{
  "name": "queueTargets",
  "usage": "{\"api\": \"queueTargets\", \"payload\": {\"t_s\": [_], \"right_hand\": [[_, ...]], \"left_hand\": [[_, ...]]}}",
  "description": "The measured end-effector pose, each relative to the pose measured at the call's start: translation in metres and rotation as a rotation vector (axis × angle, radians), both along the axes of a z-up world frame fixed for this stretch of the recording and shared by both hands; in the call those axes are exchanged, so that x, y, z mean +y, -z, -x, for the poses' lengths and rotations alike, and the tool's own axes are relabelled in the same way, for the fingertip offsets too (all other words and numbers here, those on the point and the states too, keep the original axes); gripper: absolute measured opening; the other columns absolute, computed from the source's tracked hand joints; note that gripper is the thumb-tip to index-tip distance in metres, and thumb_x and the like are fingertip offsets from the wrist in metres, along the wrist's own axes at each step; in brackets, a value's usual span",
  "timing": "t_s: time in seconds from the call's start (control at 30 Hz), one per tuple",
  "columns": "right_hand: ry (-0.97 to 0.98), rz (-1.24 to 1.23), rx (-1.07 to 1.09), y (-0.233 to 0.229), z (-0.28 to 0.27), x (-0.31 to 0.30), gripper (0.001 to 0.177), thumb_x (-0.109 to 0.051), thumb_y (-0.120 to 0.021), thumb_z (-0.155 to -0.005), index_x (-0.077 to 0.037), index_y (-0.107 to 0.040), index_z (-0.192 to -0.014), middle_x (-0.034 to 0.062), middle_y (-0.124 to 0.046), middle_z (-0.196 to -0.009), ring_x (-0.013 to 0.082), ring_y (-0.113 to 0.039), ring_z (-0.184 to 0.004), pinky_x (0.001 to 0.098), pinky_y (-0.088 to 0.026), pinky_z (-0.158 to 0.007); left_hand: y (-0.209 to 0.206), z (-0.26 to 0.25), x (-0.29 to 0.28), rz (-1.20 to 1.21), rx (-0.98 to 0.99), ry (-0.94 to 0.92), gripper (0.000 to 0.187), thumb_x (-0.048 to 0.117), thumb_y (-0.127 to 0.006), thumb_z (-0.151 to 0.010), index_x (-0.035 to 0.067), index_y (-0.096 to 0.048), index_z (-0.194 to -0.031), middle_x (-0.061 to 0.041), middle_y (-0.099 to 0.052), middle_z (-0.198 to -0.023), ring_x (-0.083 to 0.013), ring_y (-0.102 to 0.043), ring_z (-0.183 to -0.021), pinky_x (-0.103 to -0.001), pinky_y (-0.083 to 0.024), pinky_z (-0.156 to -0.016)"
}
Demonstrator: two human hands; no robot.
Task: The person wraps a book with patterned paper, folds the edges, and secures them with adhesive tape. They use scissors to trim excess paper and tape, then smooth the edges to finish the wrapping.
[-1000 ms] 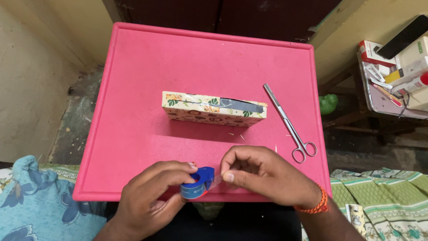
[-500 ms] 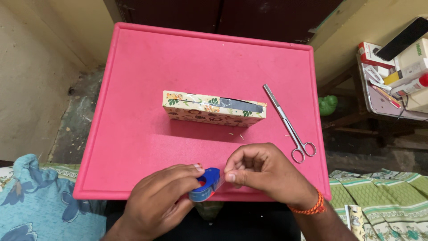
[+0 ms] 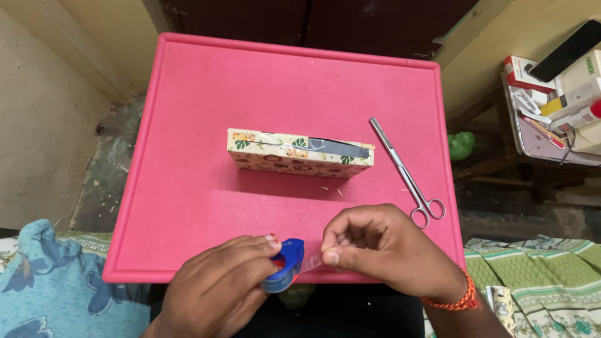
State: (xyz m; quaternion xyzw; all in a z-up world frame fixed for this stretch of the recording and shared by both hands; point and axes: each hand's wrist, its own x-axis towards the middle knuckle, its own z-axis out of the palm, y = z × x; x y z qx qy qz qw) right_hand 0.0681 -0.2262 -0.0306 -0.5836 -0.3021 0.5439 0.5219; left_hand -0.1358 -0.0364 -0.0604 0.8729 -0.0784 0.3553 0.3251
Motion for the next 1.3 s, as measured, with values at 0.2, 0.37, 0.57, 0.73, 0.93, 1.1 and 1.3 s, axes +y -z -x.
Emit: {"api": "queueTargets", "payload": {"t_s": [0.2, 0.37, 0.57, 0.73, 0.93, 1.1, 1.3], "right_hand": [[-0.018, -0.021, -0.017, -0.001, -0.002, 0.000, 0.011, -0.006, -0.076, -0.093, 0.004, -0.074, -0.096, 0.0033, -0.071, -0.085, 0.0074, -0.063, -0.080, 0.0256, -0.053, -0.072], [-0.111, -0.025, 0.072, 0.007, -0.006, 0.004, 0.013, -0.007, -0.077, -0.091, 0.003, -0.071, -0.096, 0.0039, -0.072, -0.086, 0.0086, -0.067, -0.080, 0.0265, -0.055, -0.073], [-0.074, -0.047, 0.000, 0.027, 0.000, 0.029, 0.014, -0.013, -0.070, -0.098, 0.000, -0.069, -0.093, 0.0012, -0.069, -0.082, 0.0085, -0.064, -0.073, 0.0258, -0.054, -0.069], [-0.026, 0.061, -0.127, 0.008, -0.001, 0.004, 0.008, -0.008, -0.074, -0.090, -0.001, -0.071, -0.094, 0.0047, -0.069, -0.082, 0.0116, -0.064, -0.074, 0.0294, -0.054, -0.068], [-0.128, -0.070, -0.768, -0.048, -0.045, 0.000, 0.008, -0.012, -0.072, -0.090, -0.007, -0.070, -0.096, 0.0011, -0.069, -0.100, 0.0096, -0.068, -0.089, 0.0272, -0.059, -0.077], [-0.259, 0.316, -1.058, -0.094, -0.067, 0.036, 0.013, -0.020, -0.073, -0.087, -0.010, -0.073, -0.095, -0.0003, -0.072, -0.082, 0.0125, -0.068, -0.073, 0.0304, -0.056, -0.068], [-0.593, 0.112, -1.114, -0.116, -0.076, 0.078, 0.017, -0.020, -0.070, -0.093, -0.011, -0.075, -0.106, -0.0014, -0.079, -0.086, 0.0102, -0.069, -0.079, 0.0276, -0.058, -0.068]], "left_hand": [[0.008, -0.001, -0.009, 0.162, -0.026, 0.001, 0.027, 0.002, -0.084, -0.074, 0.003, -0.069, -0.097, -0.015, -0.076, -0.105, -0.0278, -0.079, -0.103, -0.038, -0.064, -0.092], [0.015, 0.001, -0.025, 0.326, -0.126, -0.018, 0.022, 0.002, -0.084, -0.083, 0.004, -0.067, -0.097, -0.012, -0.077, -0.105, -0.0233, -0.080, -0.106, -0.038, -0.068, -0.097], [0.008, 0.010, -0.017, 0.416, 0.010, 0.059, 0.026, 0.017, -0.083, -0.085, 0.008, -0.069, -0.106, -0.007, -0.078, -0.107, -0.0184, -0.078, -0.106, -0.035, -0.063, -0.097], [0.008, 0.029, 0.005, 0.544, 0.360, -0.009, 0.034, 0.030, -0.082, -0.086, 0.012, -0.071, -0.114, -0.004, -0.079, -0.108, -0.0146, -0.075, -0.105, -0.032, -0.060, -0.095], [0.017, -0.002, 0.035, 0.319, 0.684, -0.337, 0.048, 0.030, -0.077, -0.079, 0.014, -0.068, -0.124, -0.007, -0.075, -0.102, -0.0222, -0.070, -0.099, -0.041, -0.048, -0.095], [0.007, -0.013, 0.041, 0.065, 0.508, -0.355, 0.044, 0.026, -0.074, -0.084, 0.011, -0.067, -0.125, -0.012, -0.067, -0.114, -0.0325, -0.059, -0.109, -0.046, -0.043, -0.095], [-0.017, -0.032, 0.037, 0.005, 0.272, -0.305, 0.037, 0.029, -0.076, -0.085, 0.015, -0.069, -0.118, -0.005, -0.065, -0.117, -0.0271, -0.057, -0.114, -0.046, -0.043, -0.101]]}}
